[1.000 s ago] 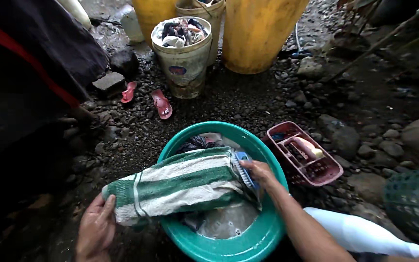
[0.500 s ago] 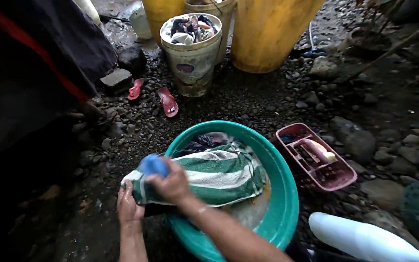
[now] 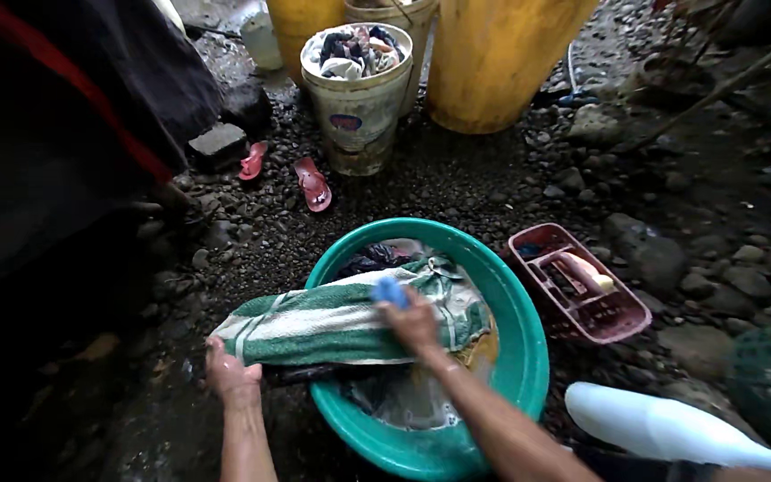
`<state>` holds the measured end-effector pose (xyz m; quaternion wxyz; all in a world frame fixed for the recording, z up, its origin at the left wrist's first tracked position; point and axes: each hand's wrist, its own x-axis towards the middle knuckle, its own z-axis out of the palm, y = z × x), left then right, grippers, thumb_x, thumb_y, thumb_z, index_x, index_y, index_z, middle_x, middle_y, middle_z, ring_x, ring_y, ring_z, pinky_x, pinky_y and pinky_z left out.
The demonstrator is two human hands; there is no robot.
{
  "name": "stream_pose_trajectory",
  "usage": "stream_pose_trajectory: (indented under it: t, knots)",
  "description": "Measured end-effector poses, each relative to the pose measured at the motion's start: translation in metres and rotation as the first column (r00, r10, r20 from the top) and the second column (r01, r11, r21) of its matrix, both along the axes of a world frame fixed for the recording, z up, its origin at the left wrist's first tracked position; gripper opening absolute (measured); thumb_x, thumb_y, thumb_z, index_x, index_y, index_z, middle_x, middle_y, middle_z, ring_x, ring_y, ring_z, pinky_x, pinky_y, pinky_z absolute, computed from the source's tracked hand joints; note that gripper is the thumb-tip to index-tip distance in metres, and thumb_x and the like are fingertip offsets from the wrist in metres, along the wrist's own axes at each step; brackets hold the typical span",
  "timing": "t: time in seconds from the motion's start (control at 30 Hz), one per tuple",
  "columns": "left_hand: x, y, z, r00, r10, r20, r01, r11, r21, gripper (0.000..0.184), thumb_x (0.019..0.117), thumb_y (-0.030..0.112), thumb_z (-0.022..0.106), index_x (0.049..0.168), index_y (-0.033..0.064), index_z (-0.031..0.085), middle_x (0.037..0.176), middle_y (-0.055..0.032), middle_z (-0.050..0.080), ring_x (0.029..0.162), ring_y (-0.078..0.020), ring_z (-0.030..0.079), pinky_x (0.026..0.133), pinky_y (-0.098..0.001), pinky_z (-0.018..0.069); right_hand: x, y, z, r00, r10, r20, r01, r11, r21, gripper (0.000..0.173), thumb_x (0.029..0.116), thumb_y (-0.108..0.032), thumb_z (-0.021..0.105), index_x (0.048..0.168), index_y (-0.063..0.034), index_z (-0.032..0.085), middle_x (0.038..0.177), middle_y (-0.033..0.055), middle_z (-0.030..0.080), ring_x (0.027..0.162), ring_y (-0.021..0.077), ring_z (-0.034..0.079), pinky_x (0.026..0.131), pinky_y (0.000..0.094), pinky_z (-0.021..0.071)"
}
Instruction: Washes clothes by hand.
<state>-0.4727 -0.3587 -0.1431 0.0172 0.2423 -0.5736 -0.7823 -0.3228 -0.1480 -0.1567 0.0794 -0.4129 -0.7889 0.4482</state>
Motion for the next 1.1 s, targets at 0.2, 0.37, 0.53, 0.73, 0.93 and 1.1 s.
stream_pose_trajectory:
  t: [0.2, 0.37, 0.53, 0.73, 0.93, 1.1]
  knots:
    - [-0.004, -0.012, -0.003, 0.999, -0.053, -0.007, 0.052, 0.992, -0.119, 0.042, 0.1127, 0.028, 0.028, 0.139, -0.0009, 0.042, 0.121, -0.0119, 0.055, 0.106, -0.0129, 0.059, 0.093, -0.0344, 0.0519, -0.057, -0.105, 0.017, 0.876, 0.469, -0.117, -0.481, 0.870, -0.113, 0.054, 0.0911, -0.041, 0.075, 0.133, -0.0079, 0.068, 0.113, 0.0202, 0.075, 0.106, 0.0391, 0.072, 0.091, 0.0640, 0.0537]
    - [-0.004, -0.015, -0.002, 1.000, -0.006, 0.013, 0.006, 0.999, 0.045, 0.042, 0.1127, 0.031, 0.025, 0.139, 0.0036, 0.042, 0.120, -0.0090, 0.056, 0.105, -0.0151, 0.060, 0.091, -0.0385, 0.0529, 0.042, 0.087, -0.049, 0.968, -0.038, 0.248, 0.015, 0.996, 0.093, 0.057, 0.0951, -0.039, 0.072, 0.136, -0.0004, 0.062, 0.123, 0.0299, 0.068, 0.117, 0.0485, 0.064, 0.099, 0.0678, 0.0469]
    - [-0.003, -0.005, -0.007, 0.999, 0.028, -0.021, -0.030, 0.996, -0.084, 0.046, 0.1128, 0.032, 0.029, 0.144, 0.0004, 0.040, 0.133, -0.0142, 0.052, 0.117, -0.0174, 0.056, 0.100, -0.0395, 0.0484, 0.000, 0.018, -0.001, 0.997, 0.043, 0.059, -0.042, 0.999, -0.022, 0.054, 0.0929, -0.034, 0.075, 0.133, 0.0008, 0.064, 0.118, 0.0273, 0.070, 0.111, 0.0440, 0.068, 0.097, 0.0635, 0.0505]
    - [0.015, -0.002, 0.038, 0.994, -0.026, -0.107, 0.026, 1.000, -0.002, 0.030, 0.1122, 0.025, 0.028, 0.125, 0.0058, 0.046, 0.101, -0.0005, 0.059, 0.090, -0.0076, 0.065, 0.081, -0.0315, 0.0583, -0.018, -0.058, -0.015, 0.934, 0.332, -0.134, -0.343, 0.937, -0.068, 0.053, 0.0868, -0.042, 0.079, 0.125, -0.0055, 0.072, 0.104, 0.0198, 0.076, 0.098, 0.0379, 0.074, 0.087, 0.0632, 0.0560]
    - [0.028, -0.005, 0.100, 0.922, -0.154, -0.355, 0.274, 0.908, 0.318, 0.055, 0.1122, 0.035, 0.012, 0.099, 0.0148, 0.061, 0.081, 0.0048, 0.074, 0.078, -0.0068, 0.074, 0.070, -0.0277, 0.0641, 0.040, 0.134, -0.025, 0.955, -0.071, 0.289, 0.053, 0.996, 0.068, 0.054, 0.0954, -0.037, 0.072, 0.136, -0.0016, 0.062, 0.127, 0.0278, 0.066, 0.121, 0.0461, 0.062, 0.101, 0.0663, 0.0454]
    - [0.069, 0.056, 0.020, 0.824, -0.557, 0.098, 0.447, 0.748, 0.490, 0.072, 0.1013, 0.069, 0.022, 0.135, 0.0122, 0.049, 0.116, -0.0117, 0.067, 0.105, -0.0282, 0.067, 0.083, -0.0548, 0.0571, 0.031, 0.147, 0.008, 0.975, -0.190, -0.119, 0.190, 0.982, -0.008, 0.042, 0.0921, -0.024, 0.078, 0.122, 0.0040, 0.068, 0.111, 0.0225, 0.070, 0.102, 0.0305, 0.067, 0.095, 0.0505, 0.0513]
